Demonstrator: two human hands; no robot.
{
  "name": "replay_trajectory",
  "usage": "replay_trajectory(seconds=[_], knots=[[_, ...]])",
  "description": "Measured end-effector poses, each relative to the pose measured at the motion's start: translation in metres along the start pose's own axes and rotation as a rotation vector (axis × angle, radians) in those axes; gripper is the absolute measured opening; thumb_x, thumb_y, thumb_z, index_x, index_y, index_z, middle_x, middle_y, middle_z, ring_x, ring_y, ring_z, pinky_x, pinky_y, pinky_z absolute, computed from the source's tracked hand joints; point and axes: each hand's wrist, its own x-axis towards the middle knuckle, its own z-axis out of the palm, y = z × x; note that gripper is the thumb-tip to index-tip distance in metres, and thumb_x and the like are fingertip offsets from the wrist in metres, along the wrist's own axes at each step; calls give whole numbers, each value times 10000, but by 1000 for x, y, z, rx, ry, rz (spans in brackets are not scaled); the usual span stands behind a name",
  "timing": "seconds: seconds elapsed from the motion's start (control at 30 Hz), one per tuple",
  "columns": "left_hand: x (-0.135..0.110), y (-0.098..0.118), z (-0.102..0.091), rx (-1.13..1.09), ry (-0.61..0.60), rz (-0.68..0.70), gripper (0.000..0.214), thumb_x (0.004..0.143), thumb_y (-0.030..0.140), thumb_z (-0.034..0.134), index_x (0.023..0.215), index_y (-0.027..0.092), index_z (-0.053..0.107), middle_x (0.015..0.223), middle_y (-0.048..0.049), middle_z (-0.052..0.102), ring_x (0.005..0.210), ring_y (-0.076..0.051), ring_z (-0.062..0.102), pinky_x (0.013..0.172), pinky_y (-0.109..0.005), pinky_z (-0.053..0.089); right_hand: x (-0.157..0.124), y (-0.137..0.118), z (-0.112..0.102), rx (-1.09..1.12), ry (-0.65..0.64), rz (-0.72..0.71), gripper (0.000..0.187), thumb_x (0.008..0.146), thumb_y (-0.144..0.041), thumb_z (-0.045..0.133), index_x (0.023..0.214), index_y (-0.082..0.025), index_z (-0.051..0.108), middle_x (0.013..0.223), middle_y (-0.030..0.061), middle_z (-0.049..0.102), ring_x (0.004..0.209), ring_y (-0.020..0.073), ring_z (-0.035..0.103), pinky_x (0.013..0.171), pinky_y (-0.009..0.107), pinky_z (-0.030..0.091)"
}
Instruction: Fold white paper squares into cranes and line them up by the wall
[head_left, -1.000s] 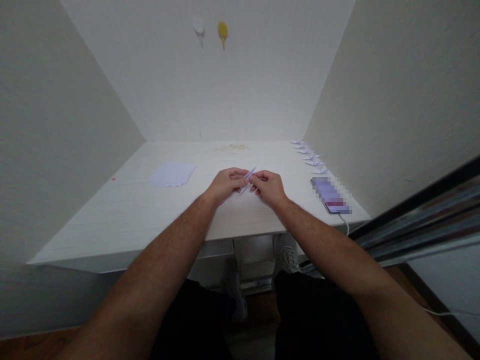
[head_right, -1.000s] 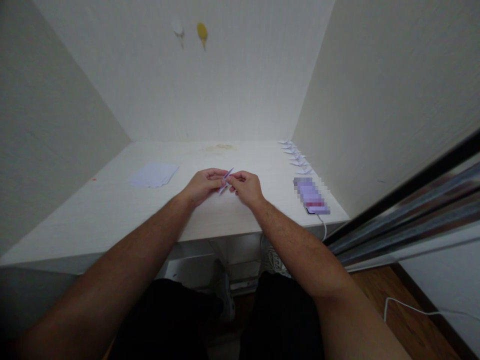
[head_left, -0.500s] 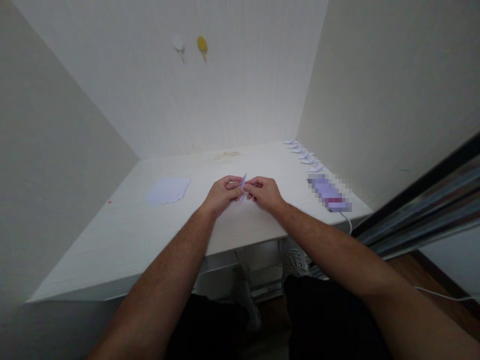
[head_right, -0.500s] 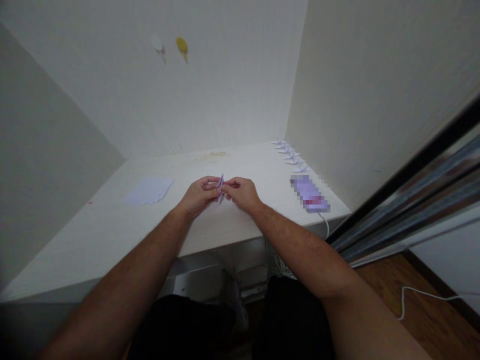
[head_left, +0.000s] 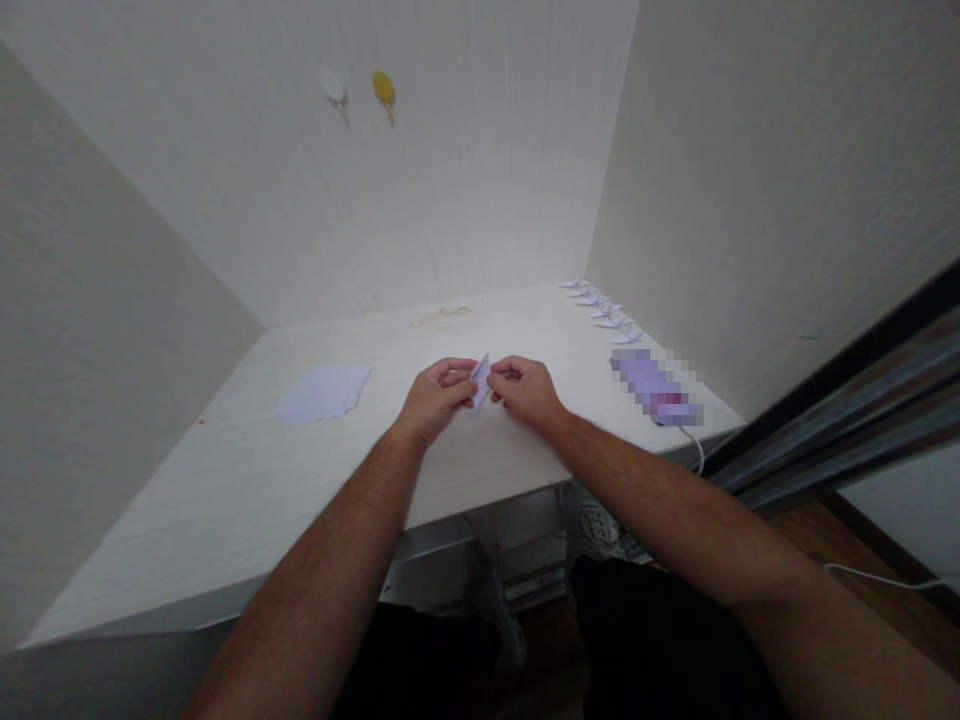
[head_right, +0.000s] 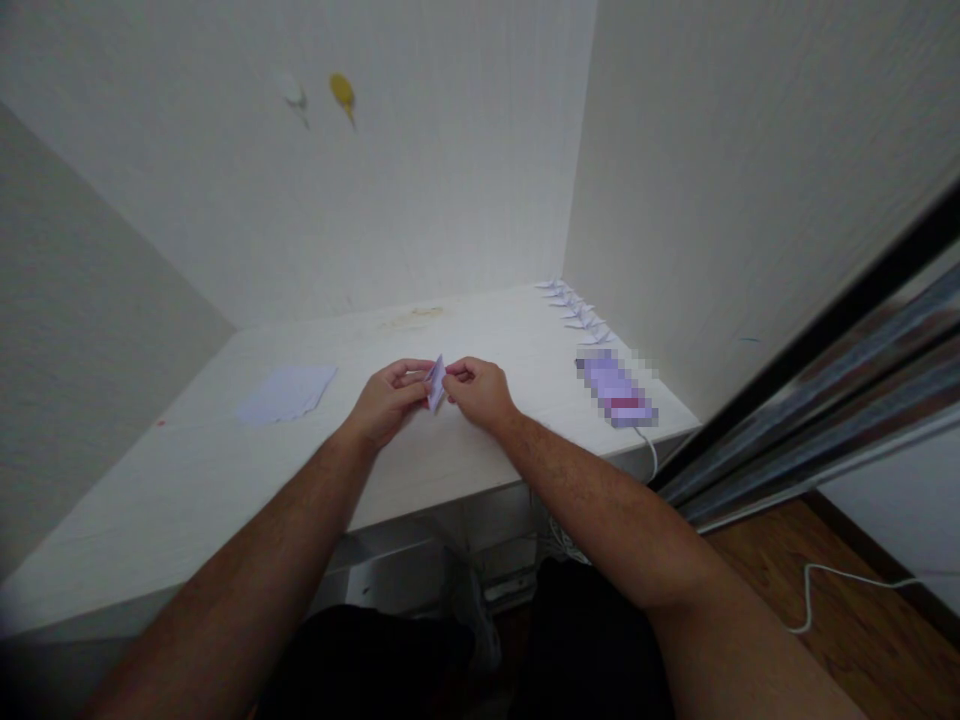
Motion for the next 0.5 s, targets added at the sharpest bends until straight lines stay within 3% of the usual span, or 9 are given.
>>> replay_trajectory(seconds=[0.17, 0.3, 0.5], knots=[[-1, 1, 6, 79, 46, -4, 446, 554, 215, 837, 969, 135, 693, 766, -14, 708, 634, -112, 625, 626, -255, 484, 0, 5, -3, -264, 74, -116, 102, 719, -141, 578, 761, -198, 651, 629, -39, 650, 610, 128, 609, 609, 240, 443], [0, 1, 8, 76, 25, 13, 487, 500, 196, 867, 953, 138, 698, 764, -4, 708, 671, -117, 652, 683, -268, 525, -3, 3, -4, -484, 128, -188, 99, 738, -193, 593, 644, -201, 562, 597, -45, 583, 587, 117, 524, 587, 250, 364], [-4, 6, 11, 20, -23, 9, 396, 588, 229, 835, 954, 121, 729, 836, -64, 762, 688, -148, 697, 726, -320, 582, -2, 4, -4, -516, 104, -191, 37, 745, -199, 596, 709, -191, 603, 664, -25, 623, 625, 124, 527, 589, 255, 346]])
